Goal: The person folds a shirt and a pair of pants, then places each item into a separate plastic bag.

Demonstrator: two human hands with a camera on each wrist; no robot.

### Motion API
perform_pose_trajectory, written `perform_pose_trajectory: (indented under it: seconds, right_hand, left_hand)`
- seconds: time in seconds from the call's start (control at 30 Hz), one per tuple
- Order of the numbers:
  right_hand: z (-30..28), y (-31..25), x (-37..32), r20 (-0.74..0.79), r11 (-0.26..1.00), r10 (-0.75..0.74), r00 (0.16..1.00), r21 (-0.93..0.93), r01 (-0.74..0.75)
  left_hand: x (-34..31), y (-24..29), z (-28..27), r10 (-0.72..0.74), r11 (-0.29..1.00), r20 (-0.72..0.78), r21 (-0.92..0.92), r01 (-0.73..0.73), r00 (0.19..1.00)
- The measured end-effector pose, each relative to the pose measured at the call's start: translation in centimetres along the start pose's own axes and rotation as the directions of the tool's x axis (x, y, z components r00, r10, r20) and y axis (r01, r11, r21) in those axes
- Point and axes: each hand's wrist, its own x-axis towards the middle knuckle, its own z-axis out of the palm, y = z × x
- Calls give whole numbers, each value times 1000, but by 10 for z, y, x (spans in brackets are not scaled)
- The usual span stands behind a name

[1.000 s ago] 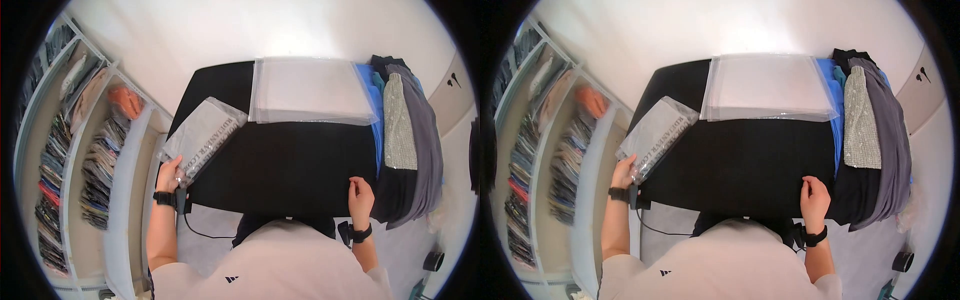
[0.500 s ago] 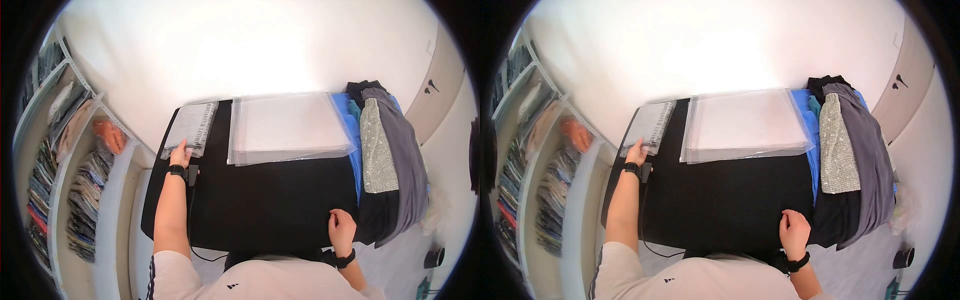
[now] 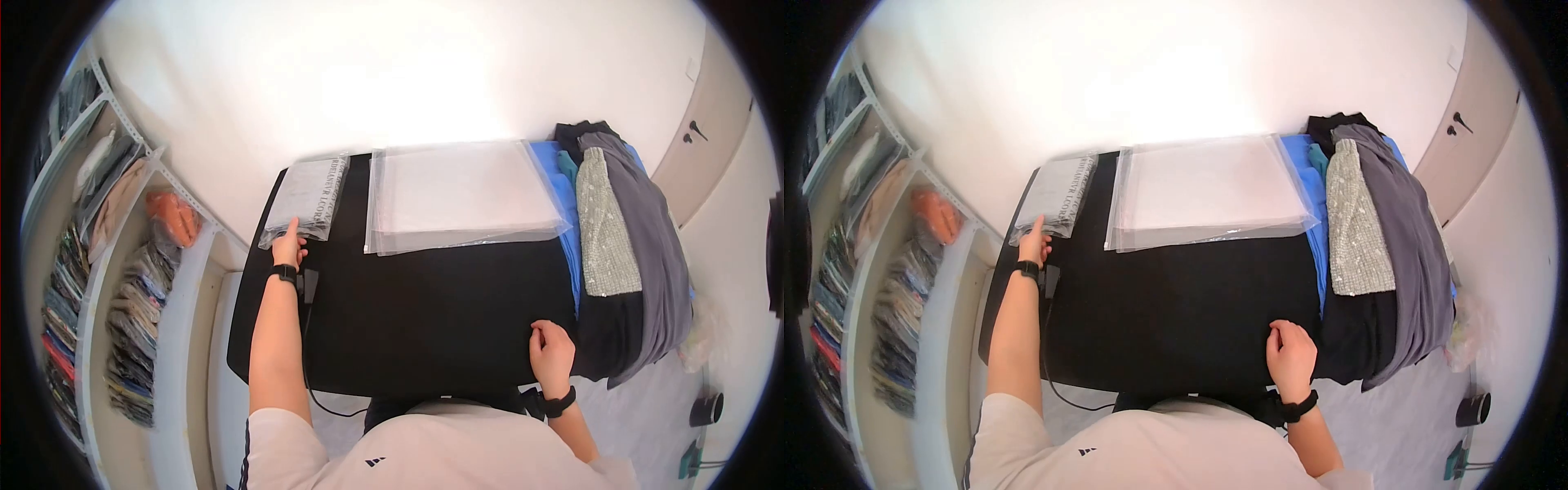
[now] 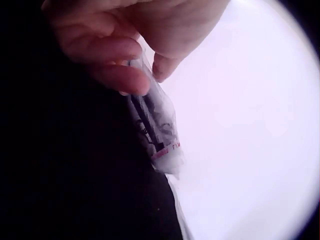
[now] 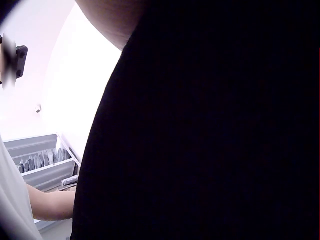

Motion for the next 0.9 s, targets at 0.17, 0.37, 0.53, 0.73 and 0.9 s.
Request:
perform_pose_trajectory:
  seconds: [0.17,0.37,0.53,0.73,0.9]
  right_hand:
    - [0,7,1,-21,999,-31,999,16,31]
    - [-28,16,17,382,969,100,919,173,-178]
    - [-78,11,77,583,969,-45,812,224,-107]
    - [-78,80,179,332,995,100,938,-40,-92]
    - [-16,121,211,-19,874,305,952,-391,-288]
  left_hand:
    - [-61,-1,-15,-47,946,468,305,-111,883]
    - [-110,-12,-28,-16,876,636,380,-296,771]
    - [-113,-13,-27,4,858,597,410,-309,802]
    - [-109,-16,-29,0,866,604,398,-302,797]
    - [-109,-16,-27,6,879,598,379,-289,802]
